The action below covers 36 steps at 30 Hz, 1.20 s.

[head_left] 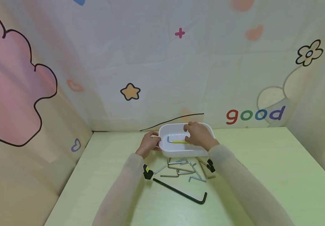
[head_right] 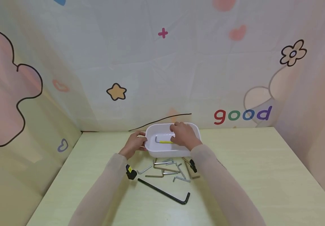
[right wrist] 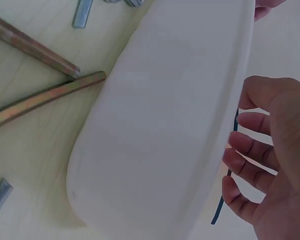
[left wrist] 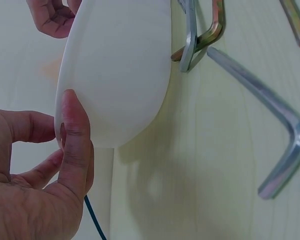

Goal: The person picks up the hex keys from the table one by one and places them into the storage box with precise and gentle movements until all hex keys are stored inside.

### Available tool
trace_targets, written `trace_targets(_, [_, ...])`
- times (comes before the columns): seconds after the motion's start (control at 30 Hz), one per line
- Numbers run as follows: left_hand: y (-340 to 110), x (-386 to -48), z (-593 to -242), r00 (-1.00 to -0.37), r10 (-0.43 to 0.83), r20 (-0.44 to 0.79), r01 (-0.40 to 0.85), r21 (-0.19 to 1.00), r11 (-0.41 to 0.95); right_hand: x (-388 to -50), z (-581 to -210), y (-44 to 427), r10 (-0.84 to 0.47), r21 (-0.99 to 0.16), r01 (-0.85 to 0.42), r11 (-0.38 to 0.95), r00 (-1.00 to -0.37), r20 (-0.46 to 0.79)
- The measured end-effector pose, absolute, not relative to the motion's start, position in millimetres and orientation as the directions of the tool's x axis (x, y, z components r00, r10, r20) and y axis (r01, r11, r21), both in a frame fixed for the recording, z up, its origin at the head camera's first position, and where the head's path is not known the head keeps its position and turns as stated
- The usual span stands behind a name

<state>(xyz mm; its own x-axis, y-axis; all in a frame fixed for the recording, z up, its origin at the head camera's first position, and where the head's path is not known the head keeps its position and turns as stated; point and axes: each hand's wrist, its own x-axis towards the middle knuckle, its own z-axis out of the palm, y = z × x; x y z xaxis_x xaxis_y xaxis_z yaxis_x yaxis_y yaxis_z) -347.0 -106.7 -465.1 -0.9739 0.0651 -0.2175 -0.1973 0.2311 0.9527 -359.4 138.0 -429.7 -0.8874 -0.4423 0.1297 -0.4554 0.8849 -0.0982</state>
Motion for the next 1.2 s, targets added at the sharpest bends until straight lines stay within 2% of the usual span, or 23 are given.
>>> trace_targets(0.53, [-105, -349, -470, -0.977, 0.036, -0.210, -0.194, 0.948, 0.251, -339, -428, 143, -0.441, -0.101, -0.476, 0.874, -0.863, 0.246])
trace_targets(0.93, [-107, -348, -466, -0.969, 0.054, -0.243, -0.222, 0.942, 0.253, -318, -416, 137, -0.470, -0.091, -0.535, 0.840, -0.800, 0.372])
trace_targets(1.2, [-104, -350, -467, -0.971, 0.048, -0.234, -0.216, 0.947, 0.238, -294, -405, 133, -0.503, -0.051, -0.568, 0.821, -0.763, 0.407])
